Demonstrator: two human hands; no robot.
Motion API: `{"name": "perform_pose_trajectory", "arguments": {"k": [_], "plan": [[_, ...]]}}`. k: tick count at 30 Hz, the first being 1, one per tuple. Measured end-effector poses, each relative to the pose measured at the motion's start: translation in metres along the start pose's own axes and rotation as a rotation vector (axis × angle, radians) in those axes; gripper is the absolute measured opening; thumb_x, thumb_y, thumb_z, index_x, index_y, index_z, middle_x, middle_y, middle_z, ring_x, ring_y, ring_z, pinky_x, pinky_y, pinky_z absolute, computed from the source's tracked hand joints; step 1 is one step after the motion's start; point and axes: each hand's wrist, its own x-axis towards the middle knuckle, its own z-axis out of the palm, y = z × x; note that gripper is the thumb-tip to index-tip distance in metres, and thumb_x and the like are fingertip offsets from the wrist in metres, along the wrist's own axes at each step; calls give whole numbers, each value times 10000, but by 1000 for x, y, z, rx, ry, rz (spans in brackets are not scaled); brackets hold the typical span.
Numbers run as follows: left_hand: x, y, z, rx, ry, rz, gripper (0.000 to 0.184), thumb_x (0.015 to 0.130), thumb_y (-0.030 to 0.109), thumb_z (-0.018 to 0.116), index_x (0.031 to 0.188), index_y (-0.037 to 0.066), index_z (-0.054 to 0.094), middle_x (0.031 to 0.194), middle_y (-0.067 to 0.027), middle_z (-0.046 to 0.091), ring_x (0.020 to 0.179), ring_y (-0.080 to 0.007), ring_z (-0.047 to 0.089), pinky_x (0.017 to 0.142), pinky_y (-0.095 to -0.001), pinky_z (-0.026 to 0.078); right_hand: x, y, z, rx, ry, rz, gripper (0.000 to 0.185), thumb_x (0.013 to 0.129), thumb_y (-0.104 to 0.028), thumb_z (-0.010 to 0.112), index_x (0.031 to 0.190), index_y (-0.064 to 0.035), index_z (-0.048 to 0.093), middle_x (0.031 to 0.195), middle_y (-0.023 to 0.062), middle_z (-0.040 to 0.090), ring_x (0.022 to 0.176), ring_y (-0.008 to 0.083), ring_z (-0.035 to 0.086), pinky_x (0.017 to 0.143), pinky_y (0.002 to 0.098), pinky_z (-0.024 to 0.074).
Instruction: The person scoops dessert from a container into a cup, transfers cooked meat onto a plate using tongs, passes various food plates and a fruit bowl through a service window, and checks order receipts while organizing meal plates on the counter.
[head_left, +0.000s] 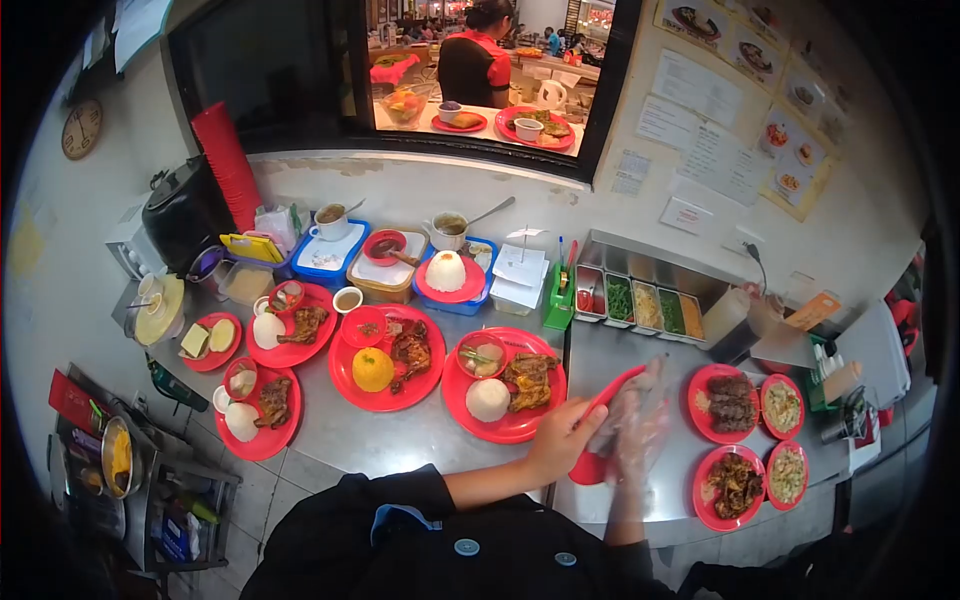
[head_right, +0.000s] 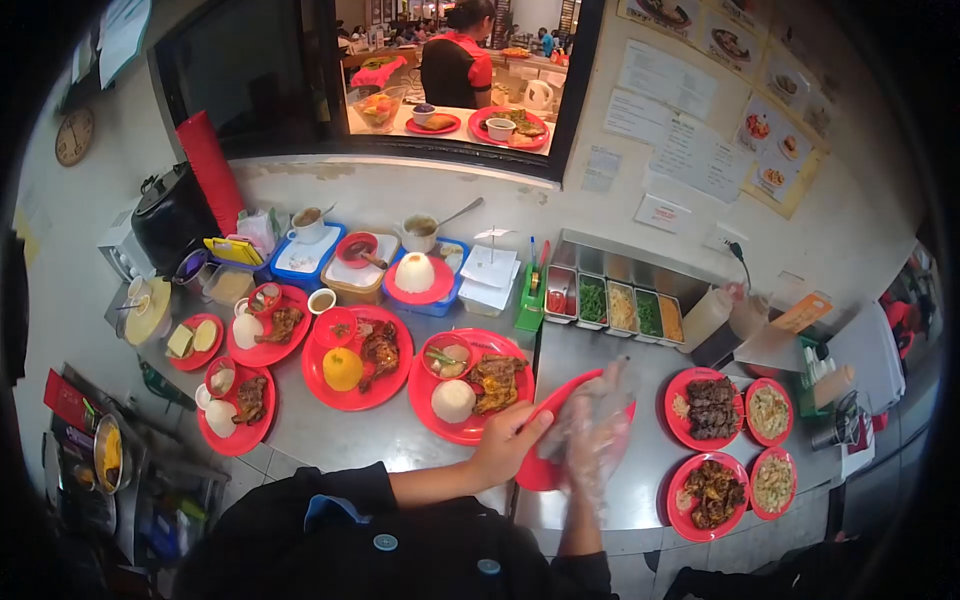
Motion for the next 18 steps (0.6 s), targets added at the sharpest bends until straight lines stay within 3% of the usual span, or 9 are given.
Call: {"name": "perform_pose_trajectory", "arguments": {"k": [1, 4, 6, 9, 12, 14, 15, 16, 18], "plan": [[8, -3, 1, 1, 8, 2, 286, 915, 270, 498, 922, 10, 617, 683, -111, 501, 634, -215, 509, 587, -312, 399, 0, 21, -7, -855, 48, -440, 411, 921, -273, 471, 1215, 14, 459, 1066, 108, 561, 913, 194, 547, 763, 291, 422], [20, -11, 0, -12, 66, 66, 266, 908, 257, 506, 923, 17, 619, 700, -126, 522, 643, -235, 534, 590, -338, 411, -8, 43, -4, -593, 47, -366, 440, 922, -285, 476, 1240, 15, 438, 1116, 118, 542, 960, 204, 534, 803, 304, 419], [18, -12, 6, -14, 5, 181, 246, 899, 241, 536, 935, 14, 623, 683, -70, 472, 618, -176, 493, 566, -313, 388, 3, 61, -14, -448, 66, -291, 460, 922, -293, 480, 1257, 16, 424, 1150, 125, 529, 991, 210, 525, 829, 312, 417], [3, 9, 7, 106, -17, 256, 252, 881, 244, 555, 1027, 52, 629, 687, -96, 455, 610, -230, 510, 549, -335, 395, 39, 104, -51, -170, 87, -197, 491, 922, -305, 486, 1282, 18, 403, 1200, 135, 510, 1038, 220, 512, 869, 324, 413], [-6, 37, -1, 113, -7, 308, 281, 883, 242, 552, 1095, 68, 614, 696, -100, 458, 612, -234, 515, 547, -342, 401, 77, 182, -113, -155, 62, -367, 523, 922, -317, 491, 1308, 19, 382, 1250, 145, 490, 1085, 229, 499, 909, 336, 410], [-3, 34, -12, 124, -40, 343, 300, 885, 243, 551, 1127, 73, 604, 704, -100, 472, 617, -230, 521, 548, -345, 406, 55, 127, -92, 103, 279, -80, 471, 934, -314, 471, 1251, 32, 437, 1172, 148, 530, 1019, 212, 521, 870, 318, 442], [-1, 27, -19, 56, -3, 334, 308, 888, 245, 548, 1133, 64, 597, 716, -101, 490, 631, -227, 533, 553, -338, 410, 55, 120, -93, -119, 410, -65, 444, 931, -313, 480, 1223, 22, 466, 1099, 142, 566, 940, 209, 559, 854, 310, 461], [-1, 22, -25, -13, 28, 323, 316, 892, 247, 546, 1140, 55, 591, 729, -103, 507, 646, -225, 545, 559, -332, 415, 56, 126, -96, -124, 400, -64, 444, 931, -313, 480, 1223, 22, 466, 1099, 142, 566, 940, 209, 559, 854, 310, 461], [-10, 11, -40, -32, -26, 216, 318, 898, 247, 541, 1118, 23, 591, 765, -111, 555, 690, -214, 568, 598, -306, 431, 61, 151, -104, -664, 376, -309, 427, 927, -296, 491, 1225, 8, 470, 1036, 142, 587, 875, 212, 575, 833, 305, 471]]}}
